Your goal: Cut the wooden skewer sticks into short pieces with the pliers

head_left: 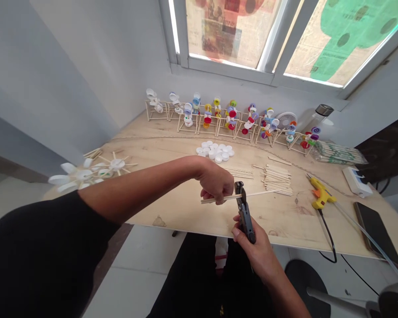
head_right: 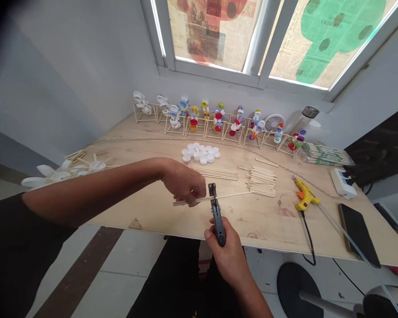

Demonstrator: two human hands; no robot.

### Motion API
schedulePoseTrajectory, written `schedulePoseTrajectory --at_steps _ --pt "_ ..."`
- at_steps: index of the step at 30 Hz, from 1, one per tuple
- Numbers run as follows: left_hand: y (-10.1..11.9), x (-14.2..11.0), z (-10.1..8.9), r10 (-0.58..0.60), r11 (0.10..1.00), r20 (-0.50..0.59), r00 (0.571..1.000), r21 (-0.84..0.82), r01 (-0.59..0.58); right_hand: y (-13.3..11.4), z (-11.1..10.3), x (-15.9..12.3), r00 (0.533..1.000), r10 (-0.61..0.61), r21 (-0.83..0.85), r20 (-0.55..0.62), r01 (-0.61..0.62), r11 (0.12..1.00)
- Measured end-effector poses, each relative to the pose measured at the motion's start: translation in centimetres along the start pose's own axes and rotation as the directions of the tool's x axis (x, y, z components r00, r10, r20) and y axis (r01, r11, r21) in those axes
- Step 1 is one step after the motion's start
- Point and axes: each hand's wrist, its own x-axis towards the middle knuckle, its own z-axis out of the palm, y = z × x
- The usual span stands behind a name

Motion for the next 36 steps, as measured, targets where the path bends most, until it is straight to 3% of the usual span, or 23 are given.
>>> schedulePoseTrajectory --at_steps 8,14,20,27,36 --pt "0.0 0.4 0.1 -0.010 0.999 0.057 0.998 0.039 0.008 0.1 0.2 -0.2 1.000 0.005 0.024 -0.006 -0.005 1.000" --pt "-0.2 0.7 0.2 -0.007 1.000 0.092 0.996 -0.020 0.009 0.2 0.3 -0.3 1.000 0.022 0.020 -0.009 -0.022 1.000" --pt "-0.3 0.4 0.4 -0.008 0.999 0.036 0.999 -0.030 0.010 -0.1 0.6 -0.3 0.999 0.032 -0.050 -0.025 -0.033 0.998" --pt "-0.4 0.2 0.6 0.000 0.993 -0.012 1.000 0.116 0.001 -0.2 0.9 -0.1 0.994 -0.029 -0.205 -0.101 0.008 0.979" --pt "-0.7 0.2 1.1 0.024 0.965 -0.101 0.995 0.262 0.003 0.7 1.4 0.2 0.989 -0.050 -0.281 -0.141 0.009 0.960"
